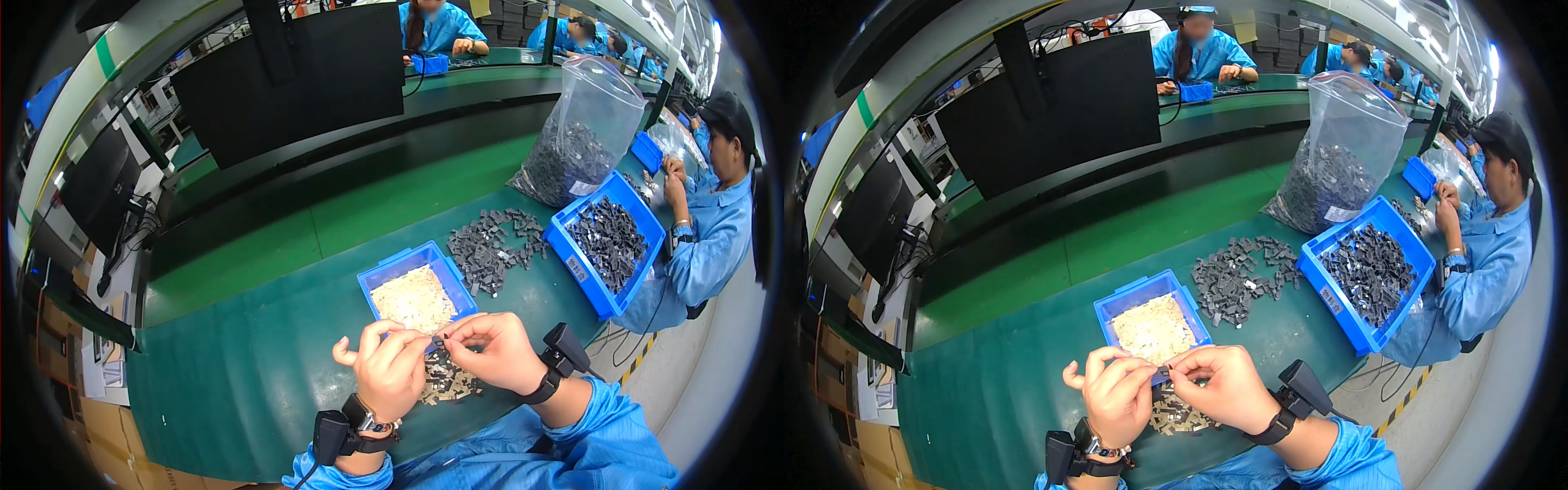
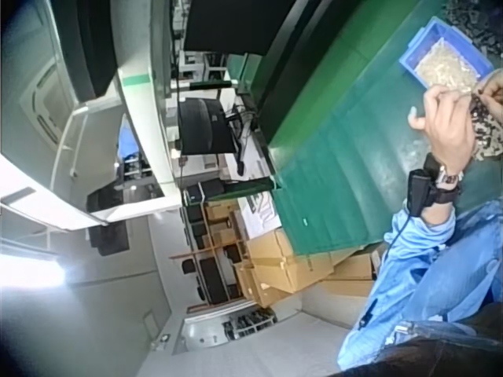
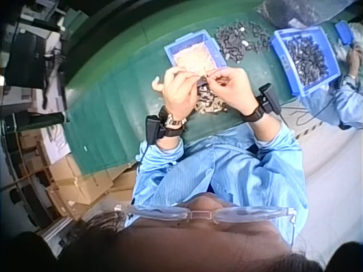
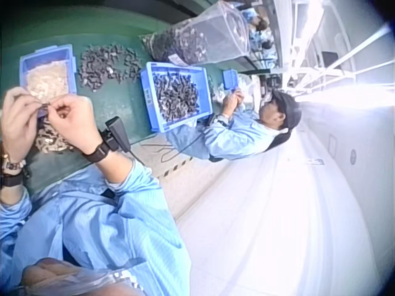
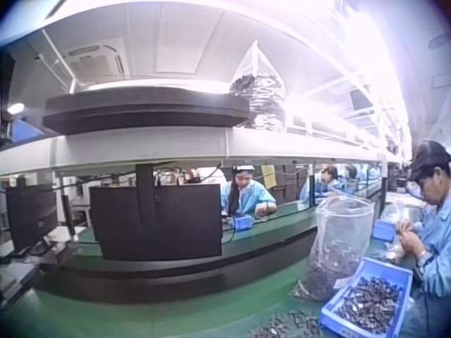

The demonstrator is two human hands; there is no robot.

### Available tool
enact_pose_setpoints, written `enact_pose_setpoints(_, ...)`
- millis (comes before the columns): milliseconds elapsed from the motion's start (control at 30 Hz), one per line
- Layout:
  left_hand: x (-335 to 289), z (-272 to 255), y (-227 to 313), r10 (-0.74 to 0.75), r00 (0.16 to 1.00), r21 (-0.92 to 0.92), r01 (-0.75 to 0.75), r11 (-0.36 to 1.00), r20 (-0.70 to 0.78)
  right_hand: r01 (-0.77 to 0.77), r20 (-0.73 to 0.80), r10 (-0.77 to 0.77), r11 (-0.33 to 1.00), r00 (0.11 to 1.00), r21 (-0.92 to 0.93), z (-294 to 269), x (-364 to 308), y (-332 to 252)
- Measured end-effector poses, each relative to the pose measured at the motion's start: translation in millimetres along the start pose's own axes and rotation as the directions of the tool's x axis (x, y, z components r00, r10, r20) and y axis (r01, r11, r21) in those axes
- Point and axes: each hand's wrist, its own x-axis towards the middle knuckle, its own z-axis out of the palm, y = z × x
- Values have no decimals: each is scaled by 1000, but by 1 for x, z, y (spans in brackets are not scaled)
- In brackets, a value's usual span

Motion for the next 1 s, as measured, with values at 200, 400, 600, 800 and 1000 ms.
enact_pose_setpoints(200, -1, 1, 0, 6, 1000, 3, -6, 1000, -3, 10, 9, -10, 999, 1000, -36, 0, 0, -2)
enact_pose_setpoints(400, 0, 1, 0, 16, 1000, -2, -16, 1000, -5, 34, 7, -34, 998, 999, -59, 0, 2, -1)
enact_pose_setpoints(600, 1, 1, 0, 0, 1000, -45, 0, 999, -3, -13, 19, 14, 998, 1000, -58, -3, 4, -5)
enact_pose_setpoints(800, 2, 0, 2, -29, 999, -89, 31, 996, 23, -111, 42, 109, 992, 993, 59, -8, 5, -3)
enact_pose_setpoints(1000, 2, -1, 2, -12, 1000, -108, 13, 994, 8, -222, 102, 205, 953, 973, 208, -12, 6, -2)
